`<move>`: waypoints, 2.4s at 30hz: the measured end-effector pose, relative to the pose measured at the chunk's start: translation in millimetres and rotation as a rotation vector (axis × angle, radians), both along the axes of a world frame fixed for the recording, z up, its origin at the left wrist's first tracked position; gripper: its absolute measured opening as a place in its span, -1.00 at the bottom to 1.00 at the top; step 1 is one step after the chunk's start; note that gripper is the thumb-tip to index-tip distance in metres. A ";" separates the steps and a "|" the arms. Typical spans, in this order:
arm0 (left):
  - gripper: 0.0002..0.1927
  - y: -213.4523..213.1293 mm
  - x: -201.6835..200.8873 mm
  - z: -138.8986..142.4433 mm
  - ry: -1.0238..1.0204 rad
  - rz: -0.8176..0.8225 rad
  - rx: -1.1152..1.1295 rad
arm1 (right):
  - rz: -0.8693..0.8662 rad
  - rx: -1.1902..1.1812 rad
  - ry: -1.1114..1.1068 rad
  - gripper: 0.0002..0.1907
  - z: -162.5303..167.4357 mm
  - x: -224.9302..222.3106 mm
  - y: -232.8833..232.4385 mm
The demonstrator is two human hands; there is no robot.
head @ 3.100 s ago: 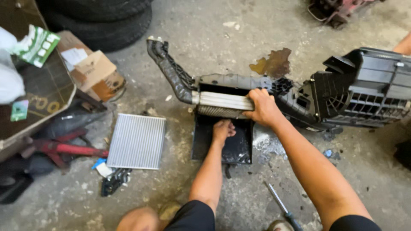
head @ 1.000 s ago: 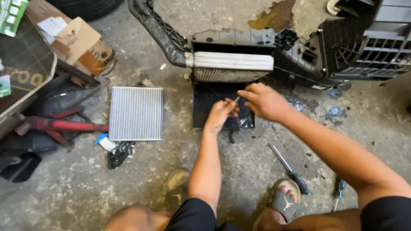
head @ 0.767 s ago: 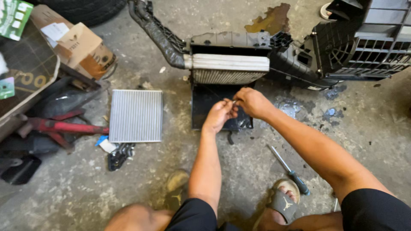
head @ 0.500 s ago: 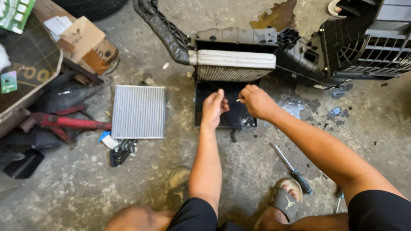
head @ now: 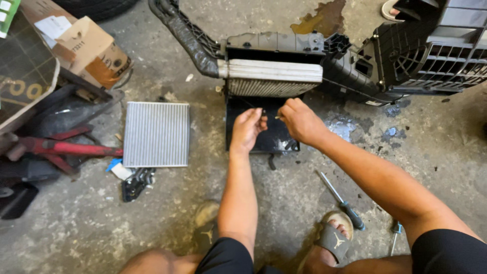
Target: The person disassembles a car air conditioning unit on the floor. They use a screwdriver to remove screws, separate the housing, and extract the evaporator core, placing components aside.
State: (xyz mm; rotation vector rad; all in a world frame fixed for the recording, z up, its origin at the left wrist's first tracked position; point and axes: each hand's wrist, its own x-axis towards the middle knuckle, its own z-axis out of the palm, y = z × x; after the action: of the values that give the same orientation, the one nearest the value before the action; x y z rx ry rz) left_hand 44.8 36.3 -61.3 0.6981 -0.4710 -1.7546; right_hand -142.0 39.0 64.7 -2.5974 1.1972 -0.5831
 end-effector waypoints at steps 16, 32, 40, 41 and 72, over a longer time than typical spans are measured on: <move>-0.81 8.6 -0.4 -14.1 -0.012 -0.172 -0.145 | -0.062 0.215 -0.142 -0.86 -21.8 5.0 -3.5; -0.81 9.0 -37.4 -9.0 0.002 -0.034 -0.029 | -0.194 0.049 0.035 -0.95 -8.9 2.4 4.5; -0.87 8.1 -47.0 -4.7 -0.257 0.113 -0.150 | -0.561 0.447 -0.084 -0.73 -25.8 8.2 -5.7; -0.88 7.7 -45.8 -4.5 -0.316 0.119 -0.166 | -0.561 0.432 -0.094 -0.70 -29.0 7.7 -7.1; -0.78 17.8 -27.6 13.3 -0.310 0.355 -0.157 | -0.242 0.028 0.025 -0.85 -54.3 62.7 4.2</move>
State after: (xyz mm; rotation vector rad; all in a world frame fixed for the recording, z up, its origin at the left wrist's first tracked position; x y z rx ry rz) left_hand 17.2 54.1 -48.0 0.8868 -0.6455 -1.2680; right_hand -79.3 43.3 10.3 -2.4617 1.5300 -0.5746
